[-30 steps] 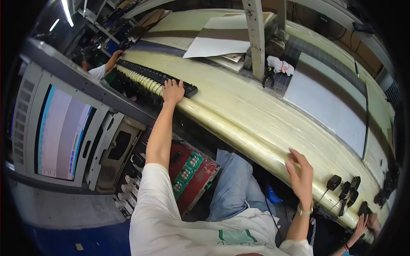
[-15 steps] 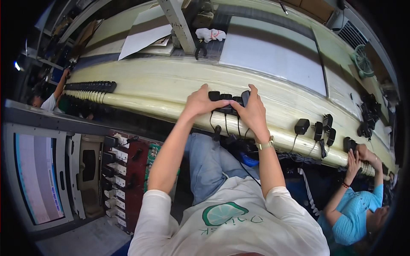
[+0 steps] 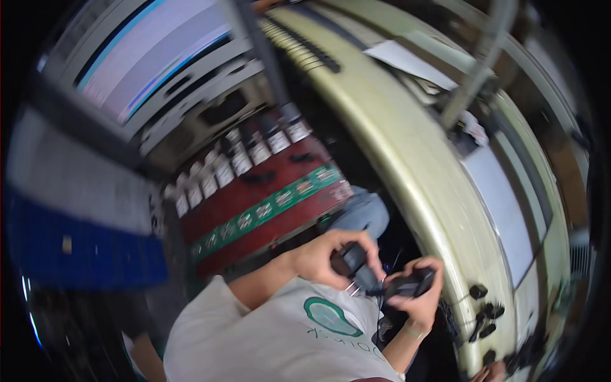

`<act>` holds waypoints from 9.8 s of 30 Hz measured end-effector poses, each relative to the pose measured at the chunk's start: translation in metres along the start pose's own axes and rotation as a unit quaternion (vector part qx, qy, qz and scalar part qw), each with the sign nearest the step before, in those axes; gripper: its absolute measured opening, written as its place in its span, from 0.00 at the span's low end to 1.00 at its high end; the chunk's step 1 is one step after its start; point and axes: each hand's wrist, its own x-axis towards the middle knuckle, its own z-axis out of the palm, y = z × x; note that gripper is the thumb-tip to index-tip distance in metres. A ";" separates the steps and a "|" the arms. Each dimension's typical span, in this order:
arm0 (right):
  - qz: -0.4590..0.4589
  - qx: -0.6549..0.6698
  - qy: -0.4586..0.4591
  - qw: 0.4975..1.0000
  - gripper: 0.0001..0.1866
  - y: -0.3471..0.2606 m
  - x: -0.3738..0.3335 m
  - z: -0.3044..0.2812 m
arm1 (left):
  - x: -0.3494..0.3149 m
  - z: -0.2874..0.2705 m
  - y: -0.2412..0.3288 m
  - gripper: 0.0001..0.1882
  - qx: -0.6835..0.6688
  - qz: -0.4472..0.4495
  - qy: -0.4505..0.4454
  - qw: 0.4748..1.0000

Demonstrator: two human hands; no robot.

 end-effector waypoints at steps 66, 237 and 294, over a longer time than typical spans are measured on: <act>-0.220 -0.607 -0.384 0.660 0.16 0.244 0.233 0.526 | -0.426 -0.211 0.130 0.38 0.381 -0.090 0.665 0.636; -0.394 -0.596 -0.492 0.498 0.12 0.231 0.104 0.409 | -0.399 -0.181 -0.031 0.25 0.423 -0.141 0.755 0.482; -0.327 -0.395 -0.555 0.655 0.13 0.260 0.092 0.365 | -0.405 -0.120 -0.027 0.08 0.273 0.048 0.745 0.606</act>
